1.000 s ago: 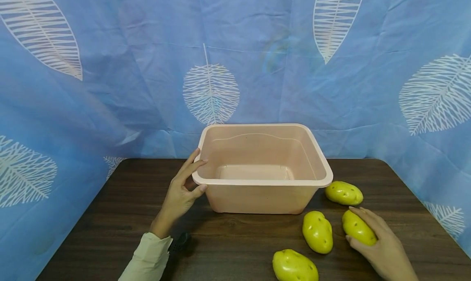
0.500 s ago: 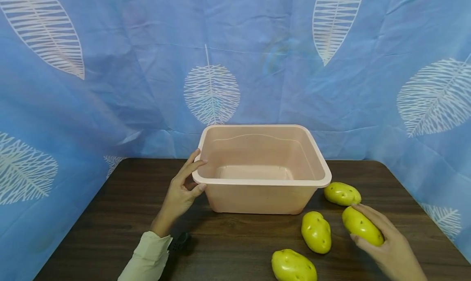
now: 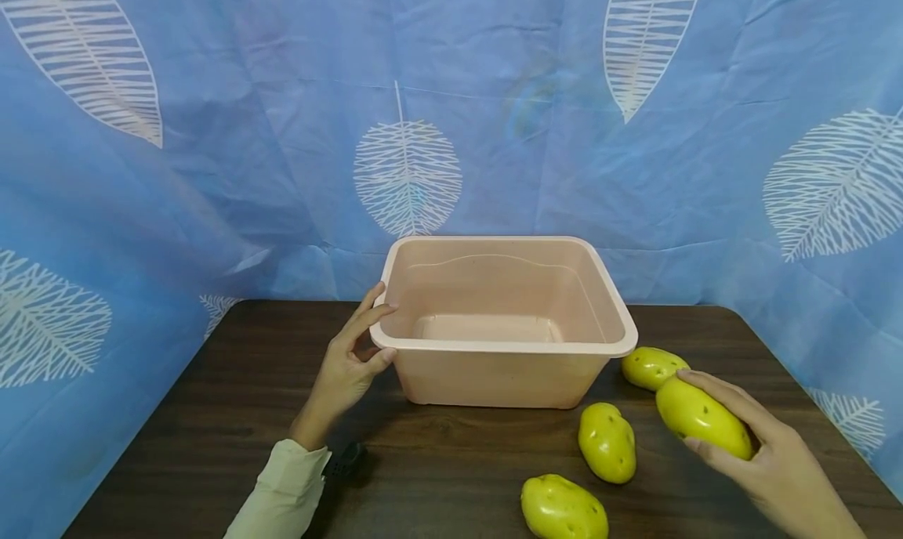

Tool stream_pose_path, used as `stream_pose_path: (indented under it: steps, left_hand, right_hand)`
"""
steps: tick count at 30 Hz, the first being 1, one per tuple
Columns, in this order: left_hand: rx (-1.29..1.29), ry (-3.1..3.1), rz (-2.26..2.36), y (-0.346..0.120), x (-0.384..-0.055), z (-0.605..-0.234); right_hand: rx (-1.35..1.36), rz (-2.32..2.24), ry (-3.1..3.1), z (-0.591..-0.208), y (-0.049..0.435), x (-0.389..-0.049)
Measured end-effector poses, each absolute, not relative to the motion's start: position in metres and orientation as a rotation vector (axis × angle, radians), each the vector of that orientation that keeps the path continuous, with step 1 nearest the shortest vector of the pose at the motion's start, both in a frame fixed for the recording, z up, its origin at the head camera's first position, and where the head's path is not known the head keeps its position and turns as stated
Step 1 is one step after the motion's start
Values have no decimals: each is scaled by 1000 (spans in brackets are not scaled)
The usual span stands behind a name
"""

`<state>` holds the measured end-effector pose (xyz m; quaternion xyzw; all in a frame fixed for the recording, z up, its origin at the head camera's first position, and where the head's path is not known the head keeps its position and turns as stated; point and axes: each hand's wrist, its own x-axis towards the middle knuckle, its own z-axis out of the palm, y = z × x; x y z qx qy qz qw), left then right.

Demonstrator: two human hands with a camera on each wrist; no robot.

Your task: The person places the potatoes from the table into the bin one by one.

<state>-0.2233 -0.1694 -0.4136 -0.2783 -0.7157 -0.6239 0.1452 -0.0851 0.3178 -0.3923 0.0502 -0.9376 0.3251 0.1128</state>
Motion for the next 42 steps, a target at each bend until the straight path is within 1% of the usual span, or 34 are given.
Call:
stream_pose_path:
  steps: [8, 14, 22, 31, 38, 42]
  left_hand:
    - [-801, -2068, -1814, -171, -225, -414]
    - [-815, -2060, -1812, -172, -225, -414]
    - [-765, -2096, -1798, -172, -224, -414]
    - [-781, -2090, -1809, -172, -224, -413]
    - [-779, -2083, -1825, -171, -224, -413]
    - [-775, -2090, -1818, -171, -224, -414]
  right_hand:
    - [411, 1071, -2619, -353, 300, -93]
    - [516, 1142, -2600, -333, 284, -102]
    - [680, 1228, -2562, -308, 266, -119]
    - [757, 1404, -2658, -277, 243, -155]
    - [764, 1423, -2730, -256, 223, -178]
    - [764, 1609, -2713, -252, 212, -190]
